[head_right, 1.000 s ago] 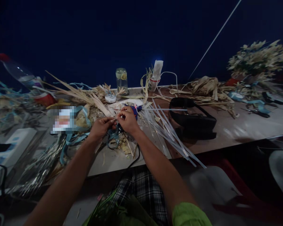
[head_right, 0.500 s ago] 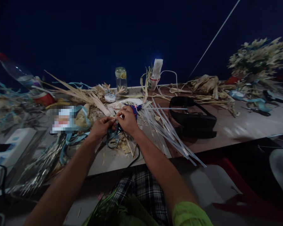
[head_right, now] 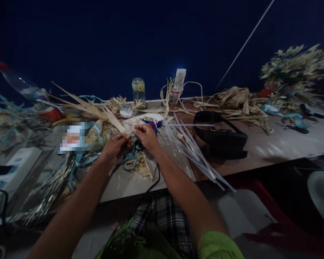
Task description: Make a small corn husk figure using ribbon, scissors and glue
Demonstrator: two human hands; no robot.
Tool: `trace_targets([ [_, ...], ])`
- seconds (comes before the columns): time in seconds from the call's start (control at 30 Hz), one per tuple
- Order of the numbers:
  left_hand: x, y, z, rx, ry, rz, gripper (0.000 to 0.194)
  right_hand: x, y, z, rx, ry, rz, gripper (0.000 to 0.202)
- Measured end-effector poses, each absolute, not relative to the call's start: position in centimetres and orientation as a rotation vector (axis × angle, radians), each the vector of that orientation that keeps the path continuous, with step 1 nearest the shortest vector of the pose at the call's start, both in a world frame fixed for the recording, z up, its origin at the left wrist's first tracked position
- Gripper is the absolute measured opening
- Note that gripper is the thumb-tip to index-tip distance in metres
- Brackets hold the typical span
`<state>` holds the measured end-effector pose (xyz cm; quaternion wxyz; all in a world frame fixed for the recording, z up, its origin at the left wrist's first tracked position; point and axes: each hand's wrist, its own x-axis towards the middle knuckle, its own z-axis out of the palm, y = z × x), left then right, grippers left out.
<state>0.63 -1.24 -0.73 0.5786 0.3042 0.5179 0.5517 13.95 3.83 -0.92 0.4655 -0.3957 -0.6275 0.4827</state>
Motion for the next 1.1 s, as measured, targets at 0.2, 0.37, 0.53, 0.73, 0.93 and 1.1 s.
trace_targets([
  [0.2,0.82,-1.27,-0.92,0.745,1.189,1.275,0.031,13.77,3.46,-0.84,-0.958,-1.518,1.325,0.020],
  [0.37,0.95,-1.50,-0.73,0.754,1.138,1.236,0.031,13.92,3.50,-0.78,-0.980,-1.562,1.256,0.017],
  [0.53,0.73,-1.48,-0.99,0.774,1.082,1.220,0.032,13.96,3.54,-0.81,-0.975,-1.607,1.184,0.016],
  [0.73,0.83,-1.44,-0.97,0.809,1.143,1.209,0.033,13.88,3.50,-0.69,-1.011,-1.642,1.116,0.015],
  [0.93,0.91,-1.24,-1.36,0.892,1.246,1.229,0.031,13.85,3.41,-0.68,-1.041,-1.666,1.109,0.016],
  [1.1,0.88,-1.23,-1.51,0.887,1.258,1.228,0.031,13.88,3.55,-0.89,-1.026,-1.626,1.172,0.018],
])
